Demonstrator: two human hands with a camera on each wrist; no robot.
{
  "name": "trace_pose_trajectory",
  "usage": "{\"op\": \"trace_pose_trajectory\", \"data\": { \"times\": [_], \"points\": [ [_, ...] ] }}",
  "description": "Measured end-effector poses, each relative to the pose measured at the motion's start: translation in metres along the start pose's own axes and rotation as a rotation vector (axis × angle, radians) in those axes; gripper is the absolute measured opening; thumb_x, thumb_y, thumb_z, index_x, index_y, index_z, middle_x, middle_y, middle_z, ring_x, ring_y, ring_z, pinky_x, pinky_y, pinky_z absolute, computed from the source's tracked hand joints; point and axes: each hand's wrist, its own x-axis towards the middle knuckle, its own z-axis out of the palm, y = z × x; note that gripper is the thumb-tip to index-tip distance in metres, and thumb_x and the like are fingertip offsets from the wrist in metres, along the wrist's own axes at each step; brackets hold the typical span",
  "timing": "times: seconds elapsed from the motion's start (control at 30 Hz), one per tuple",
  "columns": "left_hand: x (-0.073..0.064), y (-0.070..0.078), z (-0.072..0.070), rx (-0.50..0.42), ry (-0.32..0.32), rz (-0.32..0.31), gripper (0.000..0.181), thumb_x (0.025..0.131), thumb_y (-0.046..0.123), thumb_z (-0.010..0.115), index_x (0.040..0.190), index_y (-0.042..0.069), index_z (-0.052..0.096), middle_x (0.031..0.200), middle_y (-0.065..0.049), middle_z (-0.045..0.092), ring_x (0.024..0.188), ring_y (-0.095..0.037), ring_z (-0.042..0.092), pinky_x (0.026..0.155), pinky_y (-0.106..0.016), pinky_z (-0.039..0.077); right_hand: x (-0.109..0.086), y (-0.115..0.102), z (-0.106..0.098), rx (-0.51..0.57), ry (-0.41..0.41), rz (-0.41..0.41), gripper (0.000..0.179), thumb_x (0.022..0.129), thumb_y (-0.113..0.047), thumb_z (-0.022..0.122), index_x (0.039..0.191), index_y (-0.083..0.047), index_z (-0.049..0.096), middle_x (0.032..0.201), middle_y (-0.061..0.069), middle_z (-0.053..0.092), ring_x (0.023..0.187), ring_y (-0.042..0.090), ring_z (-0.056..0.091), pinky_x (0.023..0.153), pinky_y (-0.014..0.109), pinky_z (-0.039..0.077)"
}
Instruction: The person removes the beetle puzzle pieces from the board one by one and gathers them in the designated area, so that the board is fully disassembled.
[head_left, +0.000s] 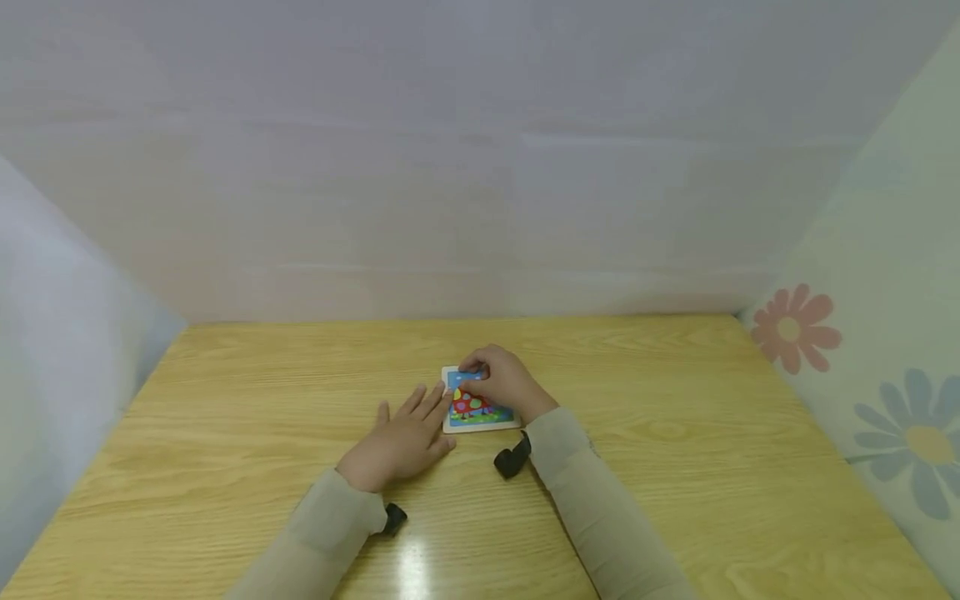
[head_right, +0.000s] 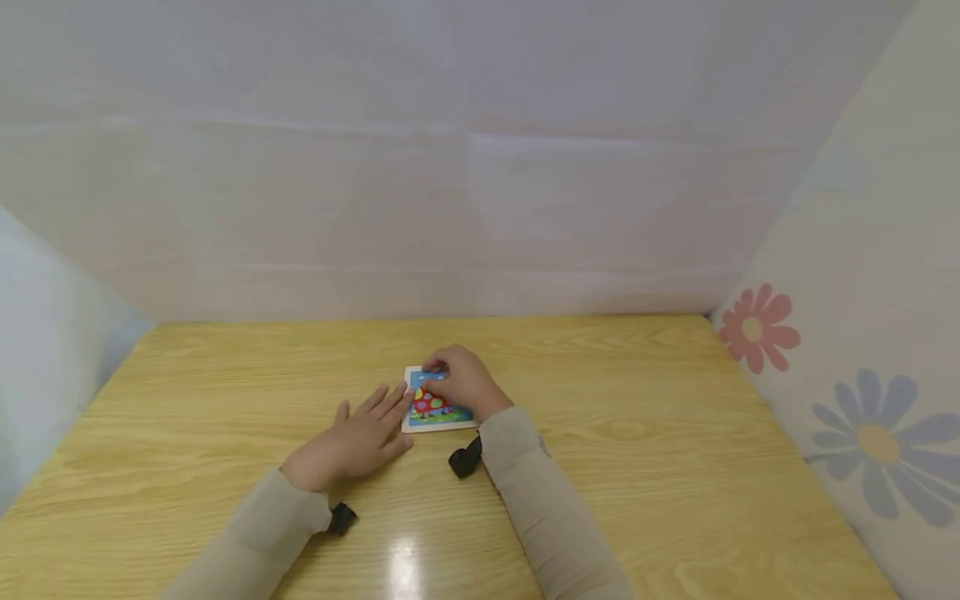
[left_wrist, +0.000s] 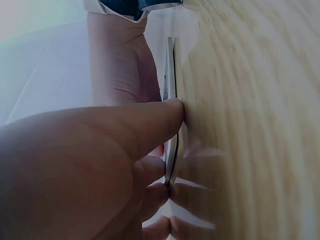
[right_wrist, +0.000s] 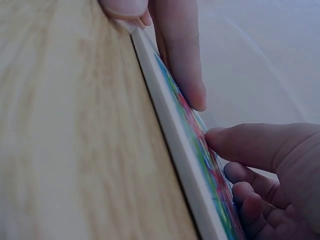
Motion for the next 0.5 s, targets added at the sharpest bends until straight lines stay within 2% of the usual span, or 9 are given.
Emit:
{"op": "trace_pose_trajectory", "data": {
  "times": [0.13,0.5],
  "points": [
    [-0.0001,0.0019,-0.0009,0.004,-0.014,-0.013,0.073,0.106,0.047,0.046,0.164,0.012,0.017,0.170,-0.006,0.009,0.156,-0.035,0.005,0.110,-0.079,0.006,-0.0005,0.0005,-0.0007,0.003,0.002,-0.008,0.023,0.089,-0.022,0.081,0.110,-0.013,0.075,0.105,-0.001,0.064,0.089,0.015,0.055,0.082,0.031,0.050],
    [-0.0021,0.0035,-0.0020,0.029,-0.016,0.013,0.073,0.107,0.048,0.045,0.163,0.011,0.017,0.170,-0.007,0.008,0.155,-0.035,0.004,0.110,-0.078,0.007,-0.0012,0.0006,-0.0015,-0.001,-0.007,0.027,0.021,0.091,-0.022,0.079,0.110,-0.016,0.074,0.104,-0.003,0.062,0.091,0.015,0.055,0.083,0.031,0.049]
  ]
}}
